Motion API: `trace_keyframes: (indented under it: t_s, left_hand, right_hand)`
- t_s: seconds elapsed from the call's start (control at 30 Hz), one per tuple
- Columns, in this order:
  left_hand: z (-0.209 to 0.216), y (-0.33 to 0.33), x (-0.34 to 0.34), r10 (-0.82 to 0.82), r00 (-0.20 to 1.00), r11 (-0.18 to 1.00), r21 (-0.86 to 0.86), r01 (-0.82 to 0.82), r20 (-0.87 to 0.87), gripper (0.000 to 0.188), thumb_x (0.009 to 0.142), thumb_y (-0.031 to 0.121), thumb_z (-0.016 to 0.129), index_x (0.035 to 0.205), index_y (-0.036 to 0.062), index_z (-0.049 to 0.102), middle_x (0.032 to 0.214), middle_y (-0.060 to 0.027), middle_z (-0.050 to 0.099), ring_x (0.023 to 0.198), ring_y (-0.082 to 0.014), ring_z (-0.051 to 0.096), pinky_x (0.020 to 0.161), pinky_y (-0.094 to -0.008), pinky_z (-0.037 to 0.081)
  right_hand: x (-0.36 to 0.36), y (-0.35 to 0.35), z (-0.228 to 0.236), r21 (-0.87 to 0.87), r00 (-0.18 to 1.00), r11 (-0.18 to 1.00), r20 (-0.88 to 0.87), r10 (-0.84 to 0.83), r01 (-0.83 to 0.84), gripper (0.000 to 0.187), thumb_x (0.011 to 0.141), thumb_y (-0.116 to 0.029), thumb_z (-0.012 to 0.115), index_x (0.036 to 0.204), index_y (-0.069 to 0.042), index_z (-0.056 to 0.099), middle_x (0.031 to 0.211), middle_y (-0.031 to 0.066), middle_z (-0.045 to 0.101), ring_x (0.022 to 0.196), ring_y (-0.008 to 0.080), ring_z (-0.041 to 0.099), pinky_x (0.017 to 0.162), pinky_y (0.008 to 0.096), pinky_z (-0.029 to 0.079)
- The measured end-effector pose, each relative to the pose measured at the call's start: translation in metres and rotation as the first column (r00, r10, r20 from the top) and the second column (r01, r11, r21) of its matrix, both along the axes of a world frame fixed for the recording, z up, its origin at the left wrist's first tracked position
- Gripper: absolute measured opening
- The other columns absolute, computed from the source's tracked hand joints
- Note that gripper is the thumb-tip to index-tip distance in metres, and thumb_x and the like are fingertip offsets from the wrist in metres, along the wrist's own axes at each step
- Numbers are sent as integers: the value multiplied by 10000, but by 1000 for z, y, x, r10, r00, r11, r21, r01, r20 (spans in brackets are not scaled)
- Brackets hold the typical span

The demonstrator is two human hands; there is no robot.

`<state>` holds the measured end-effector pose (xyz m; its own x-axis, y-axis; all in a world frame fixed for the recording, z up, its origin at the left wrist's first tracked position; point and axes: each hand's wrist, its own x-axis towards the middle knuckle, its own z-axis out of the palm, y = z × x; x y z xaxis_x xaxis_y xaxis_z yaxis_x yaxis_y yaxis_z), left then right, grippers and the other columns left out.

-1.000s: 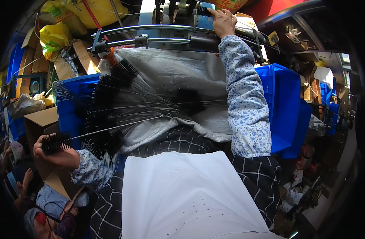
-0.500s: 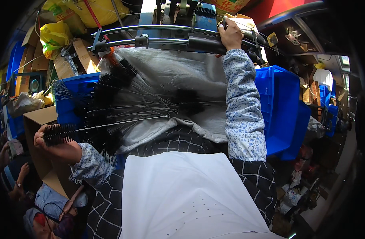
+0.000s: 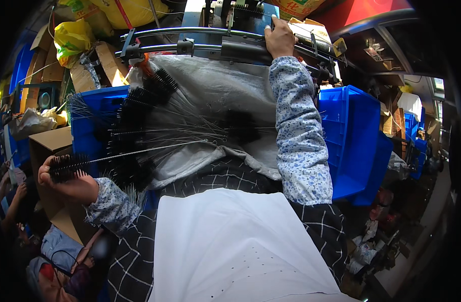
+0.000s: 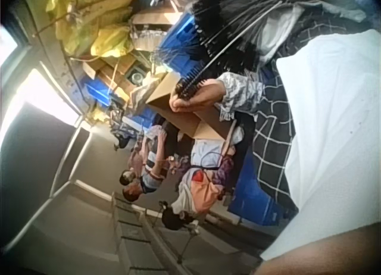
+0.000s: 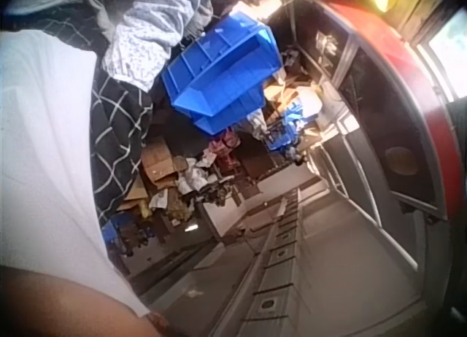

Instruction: The person repeatedly picks up a bundle of black bristles and a metal wire handle, inserts the bristles into a machine, and secures them. The person then removes the assembled broom head and places it into a blue bin. This process is repeated continuously throughout the video.

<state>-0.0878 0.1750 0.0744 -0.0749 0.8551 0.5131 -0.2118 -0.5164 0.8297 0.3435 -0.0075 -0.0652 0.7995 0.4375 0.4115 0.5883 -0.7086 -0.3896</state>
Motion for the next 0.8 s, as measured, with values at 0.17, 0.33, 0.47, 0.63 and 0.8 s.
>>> trace_keyframes:
  t_s: [0.17,0.33,0.47,0.63,0.8]
  left_hand:
    - [0,-2,3,9,999,1000,-10,-9,32,195,887,229,385,886,51,467,848,-46,471,768,-137,493,640,-237,449]
    - [-2,-3,1,-23,1000,1000,10,23,21,214,884,232,398,908,39,486,858,-48,494,787,-140,506,651,-244,454]
    - [-5,-3,2,-52,998,999,-9,52,36,229,876,230,420,936,26,506,866,-70,530,812,-161,528,699,-262,459]
    - [-6,-6,7,-38,999,999,-21,38,12,230,878,217,408,939,14,497,859,-82,525,806,-168,529,702,-259,462]
    - [-13,-2,1,-22,1000,999,-27,22,-8,235,879,219,403,941,11,492,865,-91,518,806,-175,528,707,-269,463]
  right_hand:
    - [-10,15,2,13,999,1000,53,2,-3,309,717,-167,559,1002,-49,554,968,95,568,894,259,545,744,471,362]
    - [-27,37,17,-85,998,996,-66,-16,10,371,743,-192,548,1084,-49,525,1028,102,552,940,266,533,765,490,379]
    - [-33,51,8,-53,1000,998,-11,-23,22,305,747,-178,553,1029,-62,544,979,88,563,915,249,541,752,451,368]
    - [-36,45,17,-111,999,994,-50,-11,5,376,743,-193,556,1092,-58,524,1010,104,559,927,265,538,742,462,381]
    - [-18,20,6,-95,1000,995,-6,-10,9,363,744,-197,551,1080,-60,528,1011,101,556,923,267,538,750,457,383]
